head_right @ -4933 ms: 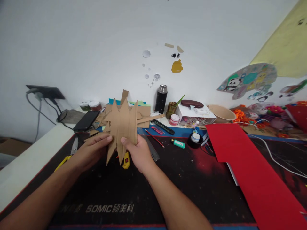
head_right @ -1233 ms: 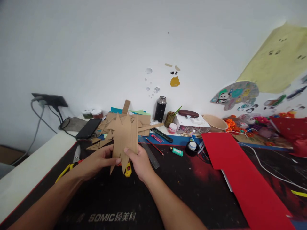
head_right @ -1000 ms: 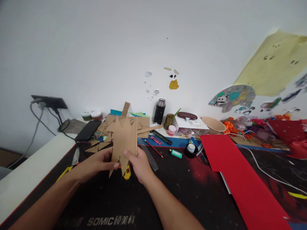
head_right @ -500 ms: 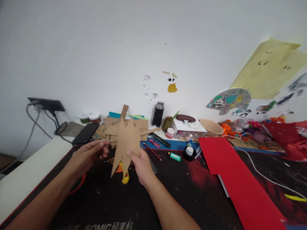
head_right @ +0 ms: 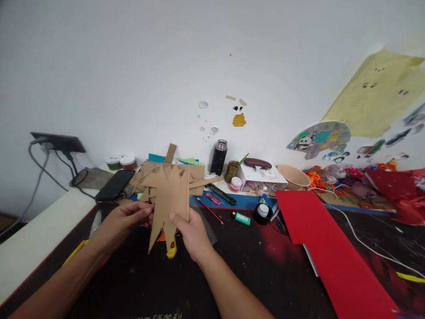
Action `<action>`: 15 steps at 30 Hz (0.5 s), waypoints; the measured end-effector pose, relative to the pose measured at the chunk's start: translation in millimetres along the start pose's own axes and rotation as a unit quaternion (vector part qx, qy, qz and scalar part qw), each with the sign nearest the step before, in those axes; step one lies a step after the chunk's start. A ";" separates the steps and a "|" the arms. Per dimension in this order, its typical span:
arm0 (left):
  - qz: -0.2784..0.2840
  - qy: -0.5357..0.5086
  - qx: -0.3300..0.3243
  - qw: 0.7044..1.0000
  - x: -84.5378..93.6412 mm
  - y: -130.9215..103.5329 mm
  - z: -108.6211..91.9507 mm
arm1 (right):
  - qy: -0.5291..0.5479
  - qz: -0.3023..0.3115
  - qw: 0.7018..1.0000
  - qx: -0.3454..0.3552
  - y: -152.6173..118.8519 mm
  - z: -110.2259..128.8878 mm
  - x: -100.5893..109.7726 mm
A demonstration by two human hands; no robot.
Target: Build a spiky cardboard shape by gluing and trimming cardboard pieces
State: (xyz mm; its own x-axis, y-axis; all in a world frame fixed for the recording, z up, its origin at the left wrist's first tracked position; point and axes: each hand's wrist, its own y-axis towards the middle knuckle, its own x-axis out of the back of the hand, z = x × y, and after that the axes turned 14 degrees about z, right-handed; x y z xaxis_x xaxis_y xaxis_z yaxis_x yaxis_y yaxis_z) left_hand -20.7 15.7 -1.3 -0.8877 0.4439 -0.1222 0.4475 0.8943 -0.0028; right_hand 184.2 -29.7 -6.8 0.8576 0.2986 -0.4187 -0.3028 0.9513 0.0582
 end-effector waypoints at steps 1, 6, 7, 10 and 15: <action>-0.004 0.004 0.000 1.000 -0.4 -0.1 -0.1 | -0.003 0.001 1.000 -0.001 -0.4 0.2 0.0; -0.036 -0.019 -0.005 0.999 0.4 -0.4 0.8 | -0.008 0.011 1.000 -0.002 -2.4 0.8 -0.8; -0.037 -0.030 -0.009 0.999 0.3 -0.5 0.5 | -0.009 0.013 1.000 -0.001 -2.6 0.7 -1.2; -0.036 -0.062 -0.021 0.997 -1.8 -1.0 -2.1 | -0.016 0.016 1.000 -0.004 -3.0 -0.2 -2.3; -0.034 -0.069 -0.040 0.996 -6.3 -0.6 -6.9 | -0.025 0.020 0.999 -0.010 -3.2 -3.4 -4.0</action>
State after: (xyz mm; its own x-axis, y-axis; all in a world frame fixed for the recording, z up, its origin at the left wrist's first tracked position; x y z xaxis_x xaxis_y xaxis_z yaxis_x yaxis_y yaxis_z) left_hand -16.1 12.8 6.3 -0.8900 0.3744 -0.2602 0.3715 0.9264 0.0622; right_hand 180.3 -34.2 -8.3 0.8640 0.3407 -0.3706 -0.3456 0.9367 0.0556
